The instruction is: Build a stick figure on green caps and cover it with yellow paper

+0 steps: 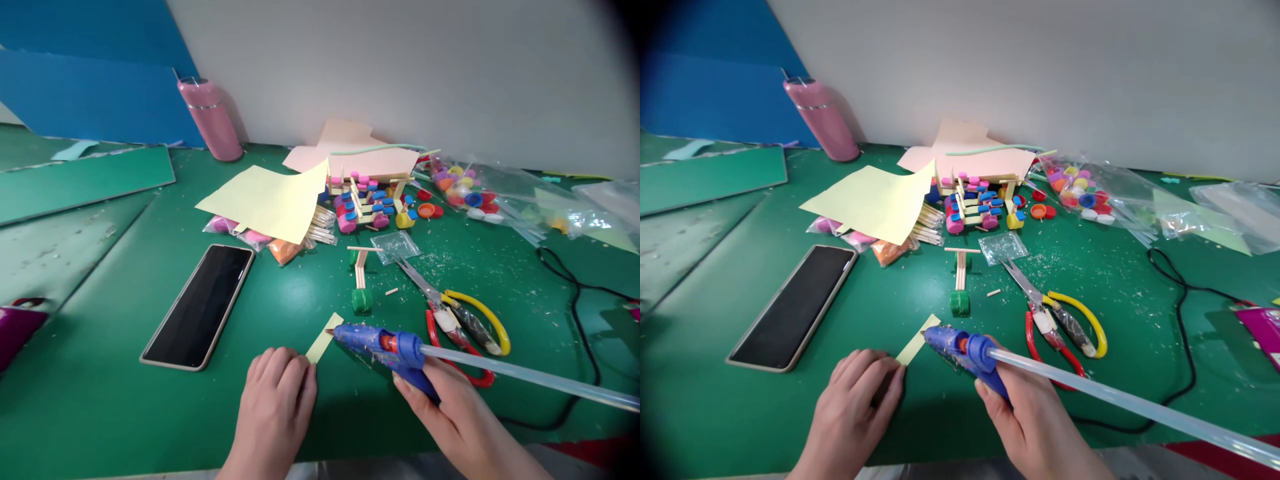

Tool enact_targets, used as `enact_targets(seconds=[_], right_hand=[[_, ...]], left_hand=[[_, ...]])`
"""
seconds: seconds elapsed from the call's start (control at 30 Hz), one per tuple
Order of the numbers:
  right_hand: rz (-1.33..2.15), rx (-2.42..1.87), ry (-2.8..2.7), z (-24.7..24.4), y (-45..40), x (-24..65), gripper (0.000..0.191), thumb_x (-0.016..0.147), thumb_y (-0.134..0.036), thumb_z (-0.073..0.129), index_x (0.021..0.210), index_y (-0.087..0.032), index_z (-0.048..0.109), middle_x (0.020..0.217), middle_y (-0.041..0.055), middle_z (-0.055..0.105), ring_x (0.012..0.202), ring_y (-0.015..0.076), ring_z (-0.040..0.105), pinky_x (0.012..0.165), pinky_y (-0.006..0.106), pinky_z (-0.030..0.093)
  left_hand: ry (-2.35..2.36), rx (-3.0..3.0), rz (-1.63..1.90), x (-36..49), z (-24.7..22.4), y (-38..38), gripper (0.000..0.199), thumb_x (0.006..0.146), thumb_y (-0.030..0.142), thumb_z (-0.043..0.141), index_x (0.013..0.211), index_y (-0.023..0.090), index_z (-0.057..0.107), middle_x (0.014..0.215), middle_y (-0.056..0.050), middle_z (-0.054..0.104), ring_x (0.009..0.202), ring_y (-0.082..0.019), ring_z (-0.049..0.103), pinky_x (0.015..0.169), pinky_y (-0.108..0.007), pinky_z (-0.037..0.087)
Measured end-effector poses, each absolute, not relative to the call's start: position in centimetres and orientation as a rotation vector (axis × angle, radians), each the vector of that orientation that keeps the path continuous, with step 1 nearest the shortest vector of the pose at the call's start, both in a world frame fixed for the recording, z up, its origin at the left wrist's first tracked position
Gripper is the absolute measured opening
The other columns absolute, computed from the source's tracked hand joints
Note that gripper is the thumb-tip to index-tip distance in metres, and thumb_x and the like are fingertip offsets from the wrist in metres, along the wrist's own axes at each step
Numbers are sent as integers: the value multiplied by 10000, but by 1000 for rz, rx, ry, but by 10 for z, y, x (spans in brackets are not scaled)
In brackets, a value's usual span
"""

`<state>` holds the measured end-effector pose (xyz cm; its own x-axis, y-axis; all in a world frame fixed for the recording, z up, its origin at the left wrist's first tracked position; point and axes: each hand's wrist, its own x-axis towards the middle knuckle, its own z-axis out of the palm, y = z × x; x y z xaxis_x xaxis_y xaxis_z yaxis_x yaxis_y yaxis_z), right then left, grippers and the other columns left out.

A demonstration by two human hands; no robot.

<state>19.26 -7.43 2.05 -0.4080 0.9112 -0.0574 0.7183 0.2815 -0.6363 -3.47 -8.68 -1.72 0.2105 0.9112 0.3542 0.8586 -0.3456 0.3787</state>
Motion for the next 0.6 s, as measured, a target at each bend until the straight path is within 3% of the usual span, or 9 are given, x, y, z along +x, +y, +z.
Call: enact_targets(seconds=[0.27, 0.6], right_hand=[[866, -1429, -2257, 21, -85, 183, 399, 852, -188, 461, 1250, -191, 446, 1138, 88, 622, 969, 200, 619, 841, 266, 503], [892, -1459, -2250, 17, -82, 190, 346, 880, -216, 416, 1209, -140, 489, 1096, 127, 640, 992, 207, 609, 845, 270, 500]], left_hand=[[1685, 2436, 826, -41, -22, -101, 123, 809, 104, 502, 908, 122, 573, 843, -78, 542, 779, -175, 508, 709, -312, 459], [1561, 2526, 744, -52, -29, -113, 230, 800, 58, 503, 1023, 96, 544, 1020, -124, 505, 966, -220, 469, 805, -320, 443]])
